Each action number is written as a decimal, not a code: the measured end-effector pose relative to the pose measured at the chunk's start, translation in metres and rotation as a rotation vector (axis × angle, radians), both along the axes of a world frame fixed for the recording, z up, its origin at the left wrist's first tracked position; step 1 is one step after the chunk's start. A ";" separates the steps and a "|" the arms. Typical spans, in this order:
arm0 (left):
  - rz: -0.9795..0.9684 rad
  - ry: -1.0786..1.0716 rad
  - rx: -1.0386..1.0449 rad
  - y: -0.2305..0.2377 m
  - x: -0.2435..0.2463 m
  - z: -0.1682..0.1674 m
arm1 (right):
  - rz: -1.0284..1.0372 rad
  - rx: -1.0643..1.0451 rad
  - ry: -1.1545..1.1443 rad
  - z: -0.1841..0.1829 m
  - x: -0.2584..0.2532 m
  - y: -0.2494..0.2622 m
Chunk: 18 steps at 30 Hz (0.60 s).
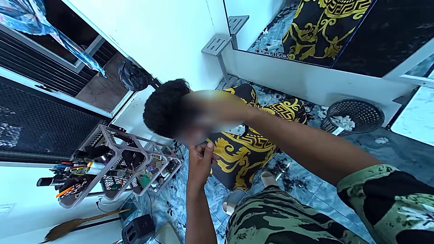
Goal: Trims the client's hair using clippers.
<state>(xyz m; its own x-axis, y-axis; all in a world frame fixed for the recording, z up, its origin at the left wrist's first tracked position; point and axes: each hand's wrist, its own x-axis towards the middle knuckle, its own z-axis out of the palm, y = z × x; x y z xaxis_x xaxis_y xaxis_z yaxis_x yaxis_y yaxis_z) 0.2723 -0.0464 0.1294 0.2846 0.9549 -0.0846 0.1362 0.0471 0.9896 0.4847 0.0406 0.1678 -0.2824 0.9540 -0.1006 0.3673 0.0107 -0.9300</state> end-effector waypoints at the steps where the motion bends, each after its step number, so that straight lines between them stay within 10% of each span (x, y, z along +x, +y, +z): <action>1: -0.001 -0.004 -0.001 0.000 0.000 -0.001 | -0.002 -0.008 0.092 -0.001 0.000 0.000; 18: -0.015 -0.011 0.005 0.004 0.000 -0.005 | 0.005 0.036 0.166 -0.002 -0.009 -0.004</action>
